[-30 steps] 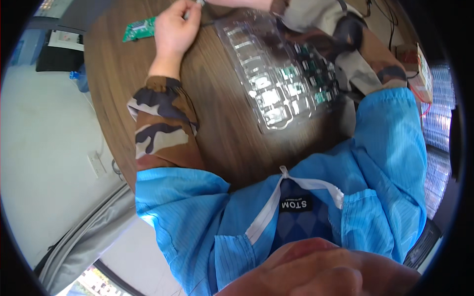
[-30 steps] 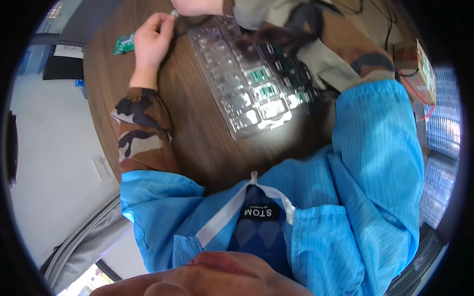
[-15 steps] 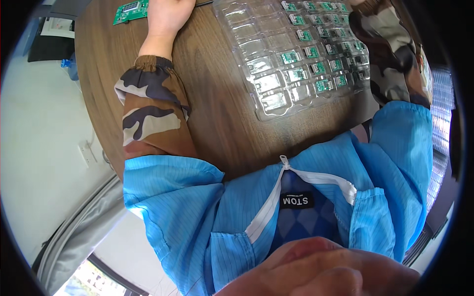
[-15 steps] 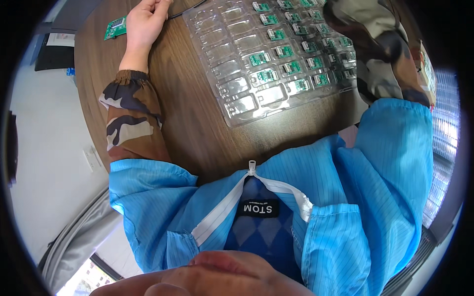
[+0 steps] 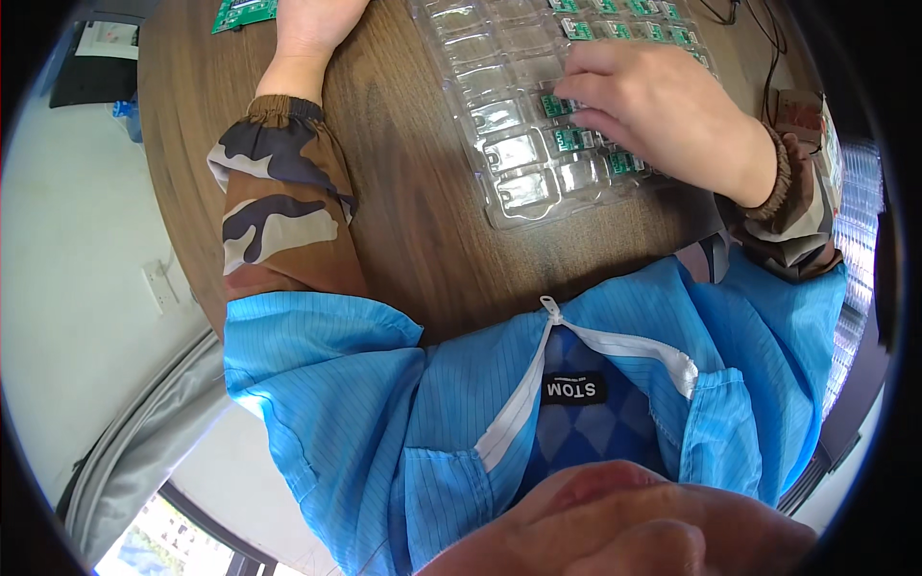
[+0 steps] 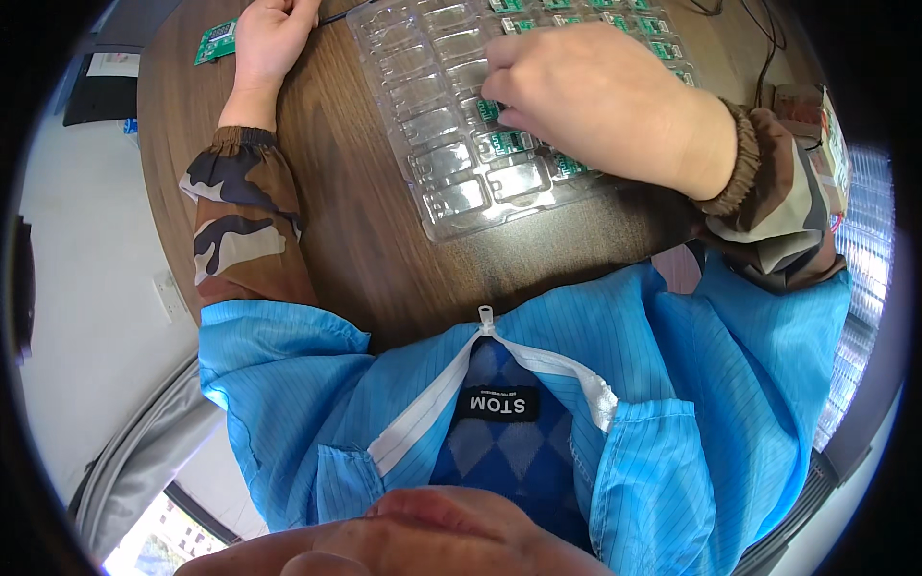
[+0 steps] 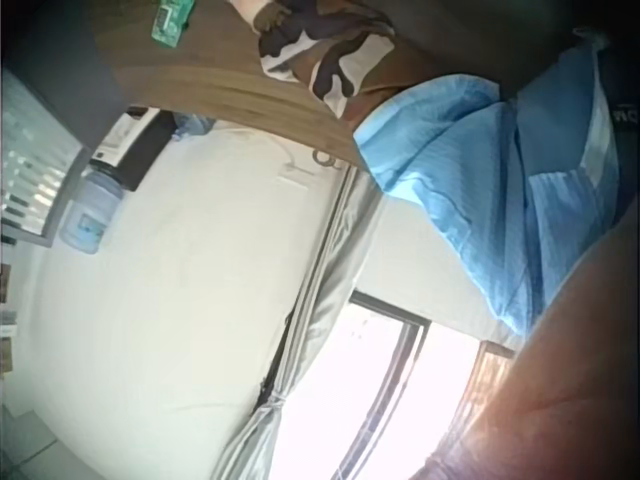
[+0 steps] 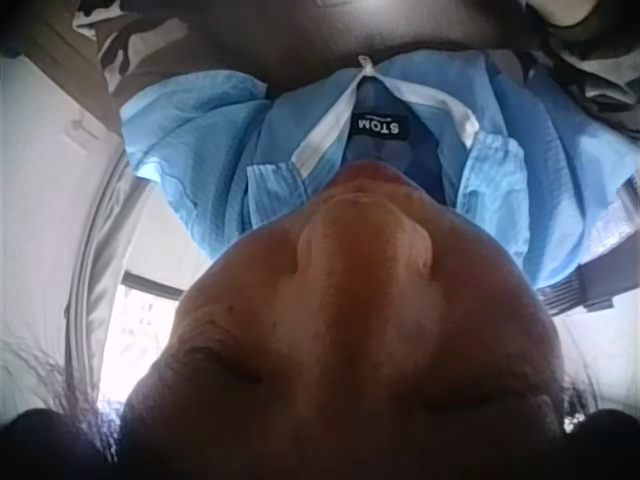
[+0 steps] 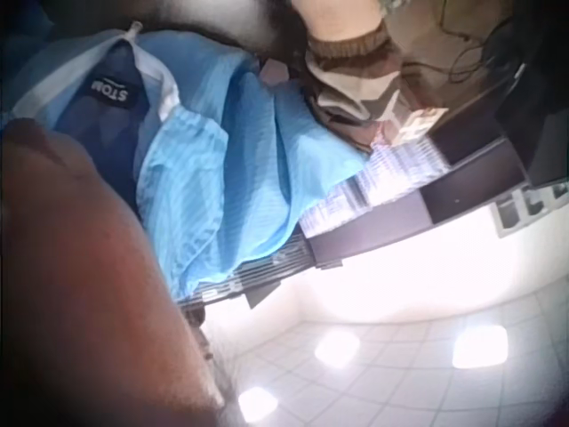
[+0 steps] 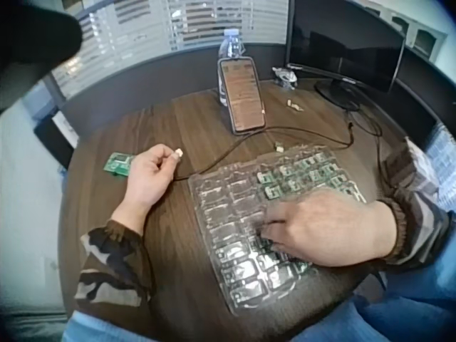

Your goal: Sorting small green printed circuit boards (PCBs) and placing them into a plastic organizer tray.

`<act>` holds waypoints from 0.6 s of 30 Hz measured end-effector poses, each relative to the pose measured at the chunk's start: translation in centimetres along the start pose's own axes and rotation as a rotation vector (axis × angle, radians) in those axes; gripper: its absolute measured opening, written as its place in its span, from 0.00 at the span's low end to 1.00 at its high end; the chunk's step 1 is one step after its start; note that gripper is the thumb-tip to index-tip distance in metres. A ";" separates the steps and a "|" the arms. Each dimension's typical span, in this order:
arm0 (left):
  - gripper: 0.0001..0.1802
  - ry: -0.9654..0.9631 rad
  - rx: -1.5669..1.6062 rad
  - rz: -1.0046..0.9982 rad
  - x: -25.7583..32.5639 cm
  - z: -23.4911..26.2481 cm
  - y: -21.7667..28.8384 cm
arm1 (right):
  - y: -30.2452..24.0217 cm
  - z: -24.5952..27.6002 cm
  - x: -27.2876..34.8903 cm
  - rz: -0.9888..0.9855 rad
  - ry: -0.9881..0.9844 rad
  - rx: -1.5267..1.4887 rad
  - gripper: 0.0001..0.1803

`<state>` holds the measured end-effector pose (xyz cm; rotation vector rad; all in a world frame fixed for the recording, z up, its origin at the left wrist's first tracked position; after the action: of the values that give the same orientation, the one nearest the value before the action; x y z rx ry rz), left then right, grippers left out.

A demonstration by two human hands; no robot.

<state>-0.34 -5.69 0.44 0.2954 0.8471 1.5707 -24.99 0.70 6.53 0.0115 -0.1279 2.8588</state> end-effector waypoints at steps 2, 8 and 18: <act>0.22 -0.004 -0.001 0.001 0.0 -0.2 0.1 | -0.2 -0.3 0.1 -0.013 0.001 0.014 0.10; 0.21 -0.006 0.005 0.012 0.0 -0.2 0.0 | -0.1 -0.8 -0.3 -0.055 0.018 0.078 0.10; 0.22 0.028 -0.055 0.023 0.5 -0.2 0.7 | 0.1 -1.0 -0.7 -0.040 0.012 0.026 0.09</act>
<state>-1.14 -5.23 0.61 0.2452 0.8236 1.6201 -24.33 0.46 5.46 0.0020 -0.0867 2.8198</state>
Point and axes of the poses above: each hand's wrist, its own x-axis away from the middle knuckle, its own z-axis out of the back of the hand, y = z × x, the point moved 5 cm from there along -x, towards the middle knuckle, and after that the axes turned 7 degrees about z, right-handed, at the moved point
